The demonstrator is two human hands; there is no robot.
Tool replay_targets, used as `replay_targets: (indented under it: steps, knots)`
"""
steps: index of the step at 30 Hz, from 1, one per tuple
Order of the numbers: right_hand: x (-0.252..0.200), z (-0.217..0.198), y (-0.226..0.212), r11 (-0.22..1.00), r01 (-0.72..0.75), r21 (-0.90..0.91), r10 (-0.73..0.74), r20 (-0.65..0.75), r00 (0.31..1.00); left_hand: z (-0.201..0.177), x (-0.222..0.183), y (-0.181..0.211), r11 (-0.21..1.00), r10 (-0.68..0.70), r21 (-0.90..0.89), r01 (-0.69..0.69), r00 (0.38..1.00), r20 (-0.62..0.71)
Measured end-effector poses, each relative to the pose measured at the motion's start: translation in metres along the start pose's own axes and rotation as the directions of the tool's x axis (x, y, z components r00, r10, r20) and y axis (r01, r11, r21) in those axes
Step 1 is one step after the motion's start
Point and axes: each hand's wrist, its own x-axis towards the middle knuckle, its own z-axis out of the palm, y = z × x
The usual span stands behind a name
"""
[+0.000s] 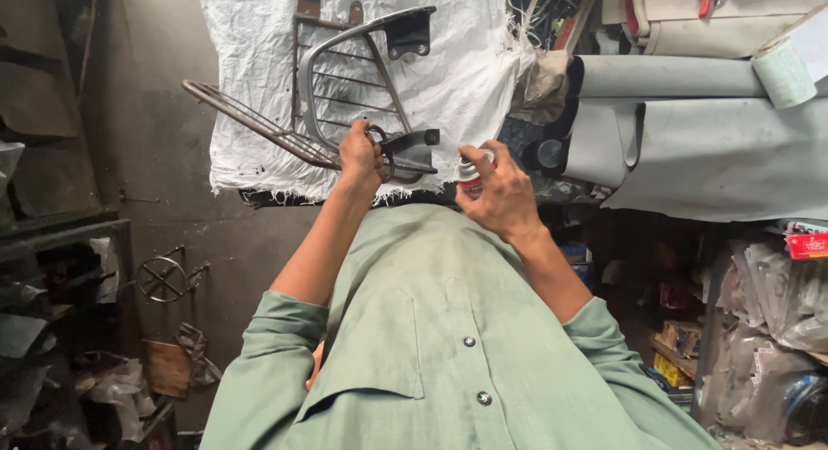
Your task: Spray painting a metal motorcycle part in a workshop.
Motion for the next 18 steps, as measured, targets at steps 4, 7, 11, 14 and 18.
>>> replay_targets:
  steps: [4,7,11,14,18]
  knots:
    - [0.006,-0.005,-0.003,1.000,-0.019,0.006,0.020,-0.037,0.999,0.000,-0.001,0.002,1.000,-0.003,0.011,0.003,1.000,-0.019]
    - [0.010,-0.009,-0.010,1.000,0.003,0.005,-0.002,-0.034,0.999,0.002,-0.004,0.003,1.000,-0.020,0.011,0.020,1.000,-0.023]
    - [0.001,-0.010,-0.010,1.000,-0.010,0.016,0.010,-0.010,1.000,0.006,-0.003,-0.003,0.956,0.243,0.193,-0.221,0.965,-0.099]
    - [-0.007,-0.009,-0.002,0.997,-0.055,0.053,0.056,-0.015,0.998,0.009,-0.022,0.004,0.768,0.538,0.425,-0.479,0.843,-0.023]
    - [-0.012,-0.010,0.008,0.994,-0.065,0.089,0.069,-0.032,0.997,0.002,-0.026,0.017,0.536,0.689,0.479,-0.695,0.688,0.228]
